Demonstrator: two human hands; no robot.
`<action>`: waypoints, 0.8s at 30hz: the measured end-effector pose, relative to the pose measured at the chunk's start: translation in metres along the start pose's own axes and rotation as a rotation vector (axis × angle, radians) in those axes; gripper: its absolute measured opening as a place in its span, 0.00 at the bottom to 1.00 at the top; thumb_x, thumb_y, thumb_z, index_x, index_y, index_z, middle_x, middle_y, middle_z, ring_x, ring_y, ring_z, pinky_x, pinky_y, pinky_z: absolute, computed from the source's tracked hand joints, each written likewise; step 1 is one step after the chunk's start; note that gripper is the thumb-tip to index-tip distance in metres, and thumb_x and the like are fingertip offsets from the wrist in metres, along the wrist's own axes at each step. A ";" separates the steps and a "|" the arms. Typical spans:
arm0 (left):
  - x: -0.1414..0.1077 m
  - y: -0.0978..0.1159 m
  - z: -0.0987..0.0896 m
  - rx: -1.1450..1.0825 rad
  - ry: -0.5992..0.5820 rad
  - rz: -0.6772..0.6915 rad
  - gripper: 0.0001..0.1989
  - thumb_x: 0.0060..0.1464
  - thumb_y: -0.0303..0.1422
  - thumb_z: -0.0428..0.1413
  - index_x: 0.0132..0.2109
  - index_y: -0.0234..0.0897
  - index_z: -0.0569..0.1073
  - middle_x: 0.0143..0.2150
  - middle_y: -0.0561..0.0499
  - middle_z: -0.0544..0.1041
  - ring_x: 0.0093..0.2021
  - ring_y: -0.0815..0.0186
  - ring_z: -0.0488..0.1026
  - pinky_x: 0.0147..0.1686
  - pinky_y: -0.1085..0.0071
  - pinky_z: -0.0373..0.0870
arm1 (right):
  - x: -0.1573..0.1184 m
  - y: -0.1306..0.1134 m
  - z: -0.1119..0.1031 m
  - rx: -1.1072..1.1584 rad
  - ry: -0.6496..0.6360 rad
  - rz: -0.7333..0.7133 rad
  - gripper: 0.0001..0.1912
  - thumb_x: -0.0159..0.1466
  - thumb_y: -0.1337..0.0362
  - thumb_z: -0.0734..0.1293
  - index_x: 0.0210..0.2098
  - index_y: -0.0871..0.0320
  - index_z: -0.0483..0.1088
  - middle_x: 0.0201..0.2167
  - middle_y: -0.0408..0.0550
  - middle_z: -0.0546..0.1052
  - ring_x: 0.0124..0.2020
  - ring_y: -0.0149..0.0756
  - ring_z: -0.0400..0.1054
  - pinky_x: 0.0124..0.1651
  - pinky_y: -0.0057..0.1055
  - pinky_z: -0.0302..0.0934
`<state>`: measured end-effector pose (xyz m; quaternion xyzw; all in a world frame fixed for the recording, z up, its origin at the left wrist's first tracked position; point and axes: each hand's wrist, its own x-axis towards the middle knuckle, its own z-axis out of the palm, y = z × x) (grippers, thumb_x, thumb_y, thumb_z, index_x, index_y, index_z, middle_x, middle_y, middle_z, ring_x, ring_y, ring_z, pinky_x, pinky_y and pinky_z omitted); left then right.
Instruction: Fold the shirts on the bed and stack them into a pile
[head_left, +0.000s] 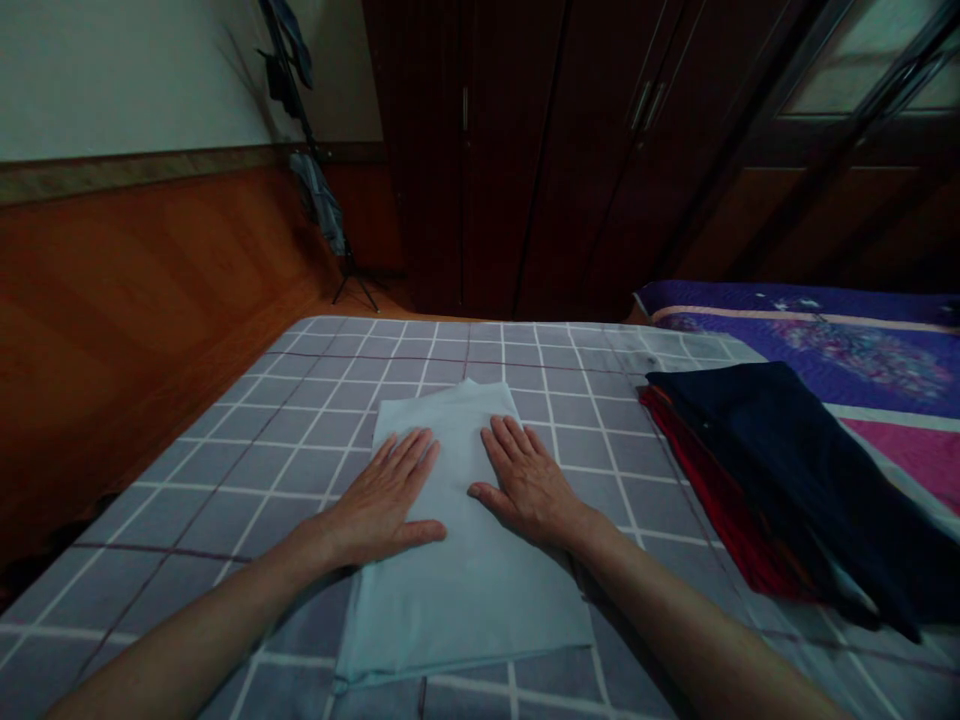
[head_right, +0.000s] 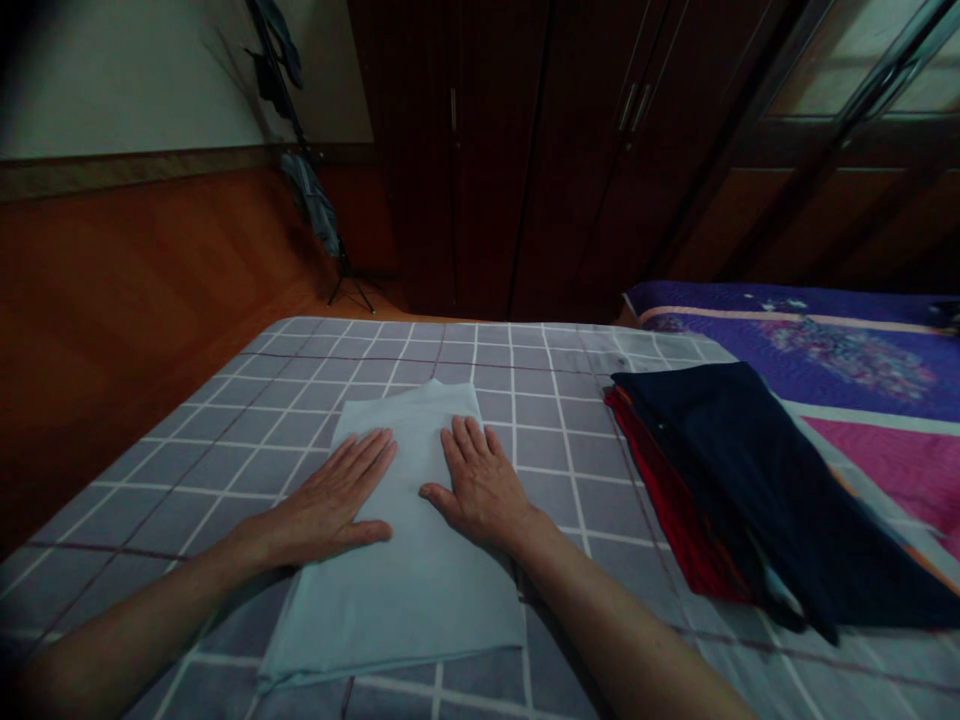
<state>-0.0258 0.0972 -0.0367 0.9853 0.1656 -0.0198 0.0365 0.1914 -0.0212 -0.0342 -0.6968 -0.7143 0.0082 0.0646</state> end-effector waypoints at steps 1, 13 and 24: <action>-0.005 -0.007 0.000 0.016 0.019 -0.050 0.44 0.57 0.57 0.41 0.68 0.30 0.40 0.69 0.35 0.42 0.68 0.52 0.37 0.64 0.51 0.39 | 0.000 0.000 0.000 0.000 -0.001 0.001 0.39 0.65 0.44 0.56 0.64 0.68 0.51 0.65 0.61 0.49 0.66 0.52 0.38 0.64 0.51 0.40; -0.051 0.067 -0.010 -0.166 -0.135 0.168 0.48 0.55 0.53 0.50 0.67 0.45 0.28 0.70 0.44 0.35 0.68 0.50 0.34 0.64 0.48 0.41 | -0.001 0.002 0.005 -0.015 0.032 -0.023 0.39 0.66 0.44 0.55 0.64 0.70 0.51 0.65 0.64 0.49 0.66 0.53 0.38 0.64 0.52 0.40; -0.068 0.047 -0.013 -0.198 -0.123 0.039 0.41 0.58 0.51 0.47 0.68 0.44 0.34 0.70 0.45 0.36 0.69 0.52 0.35 0.64 0.49 0.42 | -0.001 0.003 0.008 0.009 0.068 -0.029 0.39 0.66 0.44 0.54 0.64 0.69 0.52 0.65 0.63 0.49 0.67 0.51 0.37 0.64 0.51 0.39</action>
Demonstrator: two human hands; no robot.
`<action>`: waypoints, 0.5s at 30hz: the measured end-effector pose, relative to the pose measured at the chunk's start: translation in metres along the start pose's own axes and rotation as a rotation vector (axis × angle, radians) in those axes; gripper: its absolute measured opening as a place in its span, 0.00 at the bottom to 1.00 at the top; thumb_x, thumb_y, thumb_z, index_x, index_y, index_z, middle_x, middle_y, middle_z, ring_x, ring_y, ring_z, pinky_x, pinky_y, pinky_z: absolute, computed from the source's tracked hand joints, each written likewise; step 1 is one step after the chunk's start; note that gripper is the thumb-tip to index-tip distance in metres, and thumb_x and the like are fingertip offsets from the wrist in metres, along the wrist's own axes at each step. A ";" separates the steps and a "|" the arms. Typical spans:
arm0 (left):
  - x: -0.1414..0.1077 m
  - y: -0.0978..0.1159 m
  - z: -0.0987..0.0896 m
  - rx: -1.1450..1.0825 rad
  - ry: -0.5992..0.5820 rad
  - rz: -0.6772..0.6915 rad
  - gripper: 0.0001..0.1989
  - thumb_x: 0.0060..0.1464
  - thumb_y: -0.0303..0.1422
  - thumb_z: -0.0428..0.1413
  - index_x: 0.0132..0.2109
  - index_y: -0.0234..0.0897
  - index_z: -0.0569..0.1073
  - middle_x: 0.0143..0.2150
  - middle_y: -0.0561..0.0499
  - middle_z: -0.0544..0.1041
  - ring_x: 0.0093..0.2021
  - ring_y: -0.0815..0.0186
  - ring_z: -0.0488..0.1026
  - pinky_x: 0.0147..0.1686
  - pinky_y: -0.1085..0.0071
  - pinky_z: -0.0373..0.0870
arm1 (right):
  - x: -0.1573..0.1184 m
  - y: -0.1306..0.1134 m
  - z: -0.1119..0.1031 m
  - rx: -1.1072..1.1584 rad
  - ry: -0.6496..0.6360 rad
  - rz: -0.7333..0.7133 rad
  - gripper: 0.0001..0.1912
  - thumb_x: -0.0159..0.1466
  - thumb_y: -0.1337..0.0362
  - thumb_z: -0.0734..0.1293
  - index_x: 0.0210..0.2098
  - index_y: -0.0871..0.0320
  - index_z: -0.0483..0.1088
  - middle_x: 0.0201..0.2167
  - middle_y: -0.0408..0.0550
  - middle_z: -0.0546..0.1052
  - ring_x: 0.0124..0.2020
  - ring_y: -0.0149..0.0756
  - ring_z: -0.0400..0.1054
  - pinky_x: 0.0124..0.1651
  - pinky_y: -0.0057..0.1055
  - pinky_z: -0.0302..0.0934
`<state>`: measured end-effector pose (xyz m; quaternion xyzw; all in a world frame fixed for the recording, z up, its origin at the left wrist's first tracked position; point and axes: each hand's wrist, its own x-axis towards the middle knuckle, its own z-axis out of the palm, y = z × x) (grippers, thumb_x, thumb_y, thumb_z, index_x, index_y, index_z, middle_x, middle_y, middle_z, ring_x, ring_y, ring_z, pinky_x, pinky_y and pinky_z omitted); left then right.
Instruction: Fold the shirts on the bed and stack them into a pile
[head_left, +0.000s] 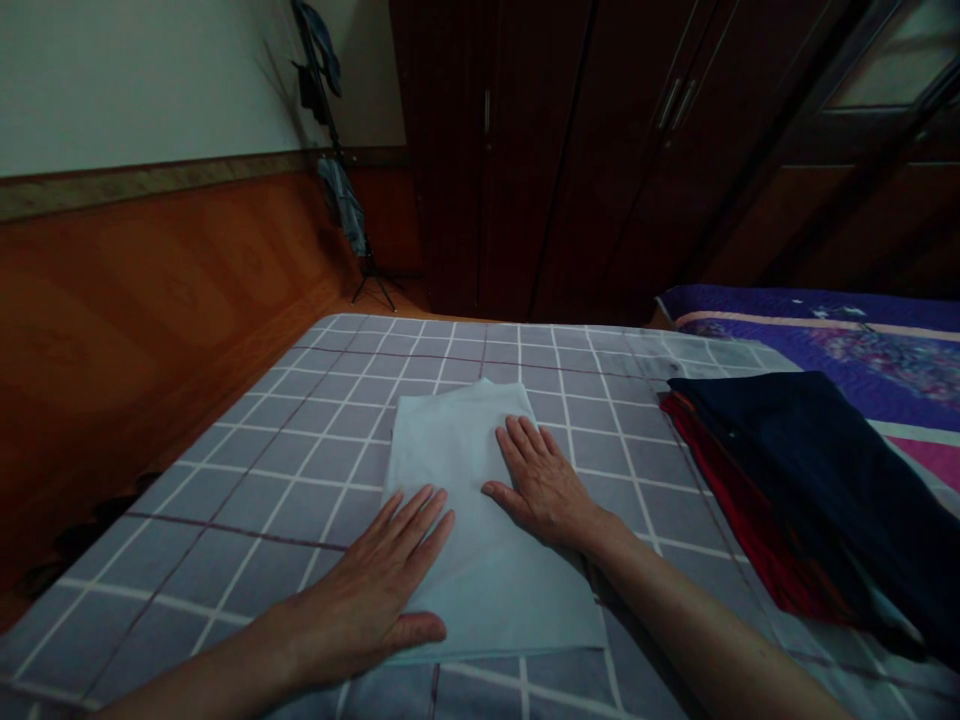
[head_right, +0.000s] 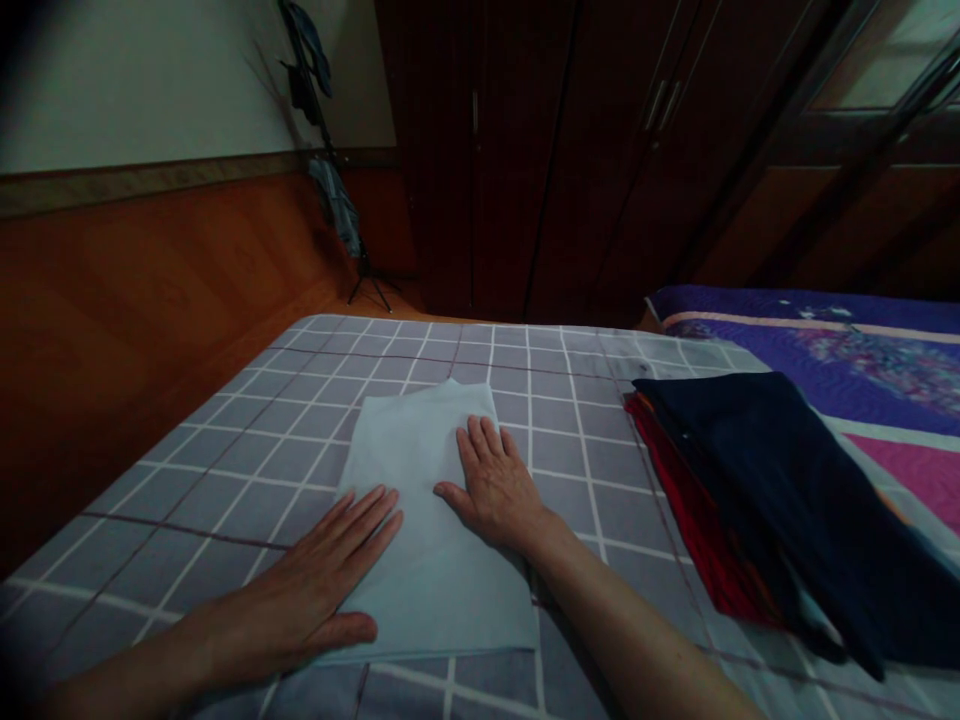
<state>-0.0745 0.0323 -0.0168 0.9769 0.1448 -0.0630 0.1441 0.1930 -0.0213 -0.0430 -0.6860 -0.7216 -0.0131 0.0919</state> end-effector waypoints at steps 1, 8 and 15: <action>0.006 -0.001 -0.003 -0.005 0.006 0.001 0.39 0.59 0.51 0.47 0.68 0.44 0.37 0.70 0.45 0.38 0.69 0.53 0.36 0.64 0.50 0.43 | 0.000 0.000 -0.001 0.006 0.000 0.001 0.38 0.66 0.44 0.55 0.64 0.69 0.52 0.65 0.63 0.49 0.67 0.51 0.38 0.64 0.51 0.39; 0.047 -0.054 -0.022 -0.016 0.477 -0.332 0.29 0.61 0.43 0.45 0.63 0.27 0.58 0.64 0.37 0.60 0.63 0.55 0.56 0.61 0.58 0.54 | 0.001 0.011 -0.014 0.035 0.091 0.151 0.33 0.67 0.52 0.55 0.62 0.71 0.55 0.63 0.65 0.54 0.65 0.50 0.46 0.63 0.46 0.47; 0.047 -0.083 -0.008 0.016 0.510 -0.476 0.24 0.56 0.48 0.50 0.50 0.32 0.68 0.54 0.40 0.69 0.55 0.52 0.64 0.55 0.56 0.61 | 0.002 0.026 0.001 -0.046 0.061 0.258 0.34 0.65 0.50 0.58 0.61 0.71 0.56 0.63 0.64 0.57 0.64 0.56 0.45 0.62 0.51 0.45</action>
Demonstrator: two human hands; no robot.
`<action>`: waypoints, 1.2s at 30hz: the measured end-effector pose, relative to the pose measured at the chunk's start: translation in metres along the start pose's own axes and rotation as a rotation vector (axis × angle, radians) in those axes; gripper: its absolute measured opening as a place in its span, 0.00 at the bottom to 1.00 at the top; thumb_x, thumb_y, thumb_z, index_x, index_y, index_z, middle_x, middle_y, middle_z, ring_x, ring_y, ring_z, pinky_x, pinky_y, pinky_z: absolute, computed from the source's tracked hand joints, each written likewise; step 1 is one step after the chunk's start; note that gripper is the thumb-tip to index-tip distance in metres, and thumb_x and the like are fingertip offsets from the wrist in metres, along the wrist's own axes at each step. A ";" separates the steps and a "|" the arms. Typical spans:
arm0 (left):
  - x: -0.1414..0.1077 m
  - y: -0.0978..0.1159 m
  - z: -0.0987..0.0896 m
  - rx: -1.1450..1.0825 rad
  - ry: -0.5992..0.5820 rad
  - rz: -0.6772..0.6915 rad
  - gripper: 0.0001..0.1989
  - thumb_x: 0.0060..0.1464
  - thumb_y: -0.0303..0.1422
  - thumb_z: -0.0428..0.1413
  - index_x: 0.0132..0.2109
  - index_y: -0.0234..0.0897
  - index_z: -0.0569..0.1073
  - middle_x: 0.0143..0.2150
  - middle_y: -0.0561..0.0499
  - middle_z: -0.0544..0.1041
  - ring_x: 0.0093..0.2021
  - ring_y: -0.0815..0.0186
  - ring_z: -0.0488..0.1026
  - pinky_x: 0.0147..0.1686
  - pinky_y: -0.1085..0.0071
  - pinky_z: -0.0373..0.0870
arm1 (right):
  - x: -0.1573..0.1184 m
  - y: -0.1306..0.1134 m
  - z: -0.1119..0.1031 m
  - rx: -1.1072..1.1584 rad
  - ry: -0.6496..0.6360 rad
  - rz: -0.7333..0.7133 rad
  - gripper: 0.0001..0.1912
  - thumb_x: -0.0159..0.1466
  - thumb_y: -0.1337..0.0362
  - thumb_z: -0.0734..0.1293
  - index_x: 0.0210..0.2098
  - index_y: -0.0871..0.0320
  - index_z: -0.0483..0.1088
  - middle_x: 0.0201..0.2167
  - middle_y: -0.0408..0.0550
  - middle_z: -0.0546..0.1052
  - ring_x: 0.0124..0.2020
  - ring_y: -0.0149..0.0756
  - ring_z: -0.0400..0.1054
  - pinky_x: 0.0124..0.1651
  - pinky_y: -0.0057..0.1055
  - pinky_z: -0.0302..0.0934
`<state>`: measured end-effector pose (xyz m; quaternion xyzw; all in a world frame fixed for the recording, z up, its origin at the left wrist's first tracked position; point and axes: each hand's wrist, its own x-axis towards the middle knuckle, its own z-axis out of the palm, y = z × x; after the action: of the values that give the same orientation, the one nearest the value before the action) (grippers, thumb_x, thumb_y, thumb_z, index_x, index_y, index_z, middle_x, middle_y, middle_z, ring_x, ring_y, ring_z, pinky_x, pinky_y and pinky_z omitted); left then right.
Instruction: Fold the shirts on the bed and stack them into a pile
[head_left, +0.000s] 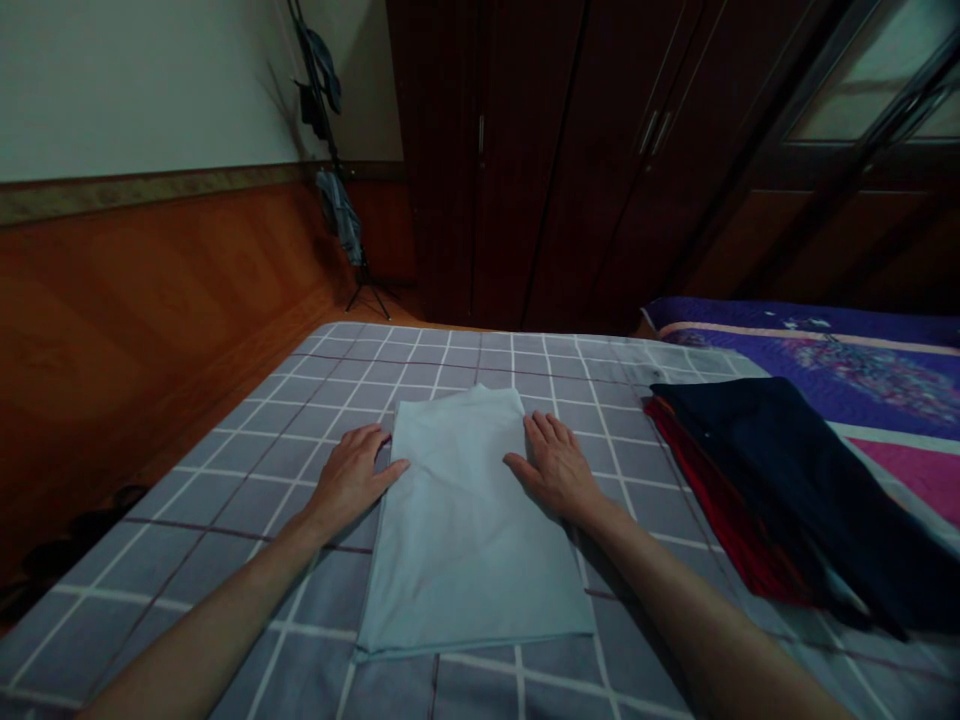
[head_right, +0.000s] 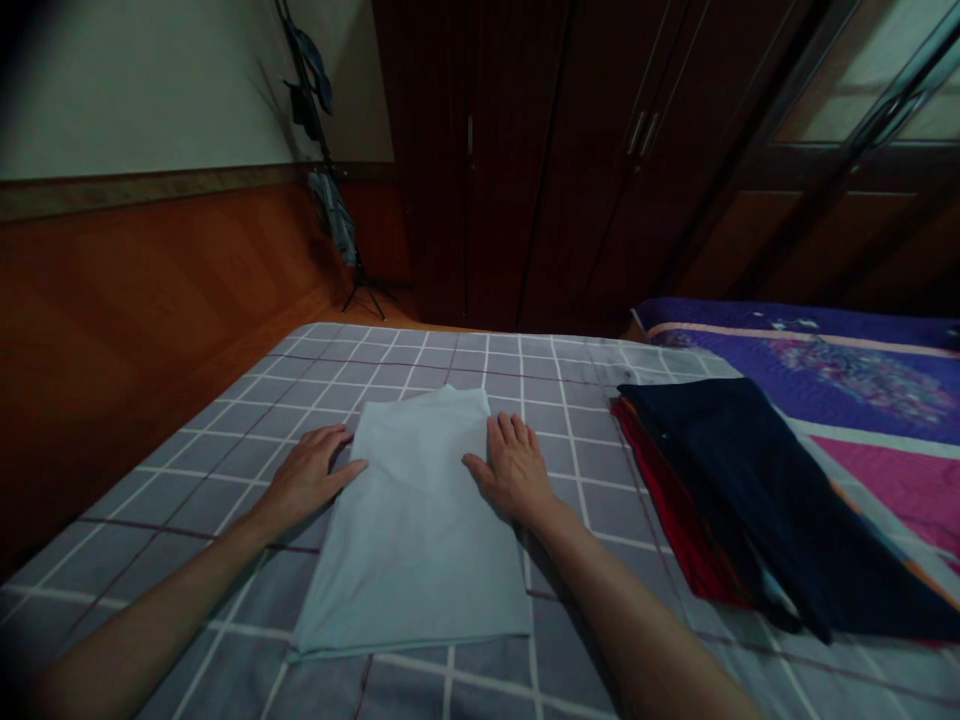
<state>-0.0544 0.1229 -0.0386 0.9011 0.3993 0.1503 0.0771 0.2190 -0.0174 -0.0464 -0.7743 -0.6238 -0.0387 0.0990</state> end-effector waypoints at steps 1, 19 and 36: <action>-0.001 0.000 -0.001 0.000 -0.013 0.005 0.22 0.56 0.48 0.50 0.47 0.33 0.70 0.52 0.41 0.70 0.54 0.52 0.65 0.54 0.56 0.62 | 0.001 0.000 0.001 0.002 -0.006 0.000 0.33 0.66 0.51 0.57 0.61 0.70 0.56 0.62 0.64 0.57 0.64 0.55 0.46 0.62 0.51 0.45; -0.107 0.049 -0.034 -0.147 -0.329 -0.043 0.18 0.54 0.46 0.50 0.25 0.39 0.65 0.27 0.53 0.69 0.30 0.62 0.68 0.31 0.69 0.59 | -0.155 -0.023 -0.027 0.121 0.077 0.047 0.20 0.62 0.57 0.63 0.50 0.63 0.67 0.59 0.59 0.63 0.62 0.51 0.51 0.60 0.49 0.52; -0.121 0.059 -0.017 -0.319 -0.255 -0.239 0.09 0.54 0.40 0.46 0.31 0.42 0.60 0.21 0.58 0.66 0.22 0.66 0.68 0.26 0.73 0.60 | -0.145 -0.024 -0.035 0.315 0.079 0.157 0.10 0.56 0.62 0.67 0.22 0.55 0.63 0.58 0.56 0.65 0.61 0.50 0.53 0.59 0.49 0.52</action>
<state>-0.0963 -0.0059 -0.0325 0.8357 0.4613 0.0861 0.2854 0.1658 -0.1582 -0.0360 -0.7935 -0.5554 0.0369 0.2462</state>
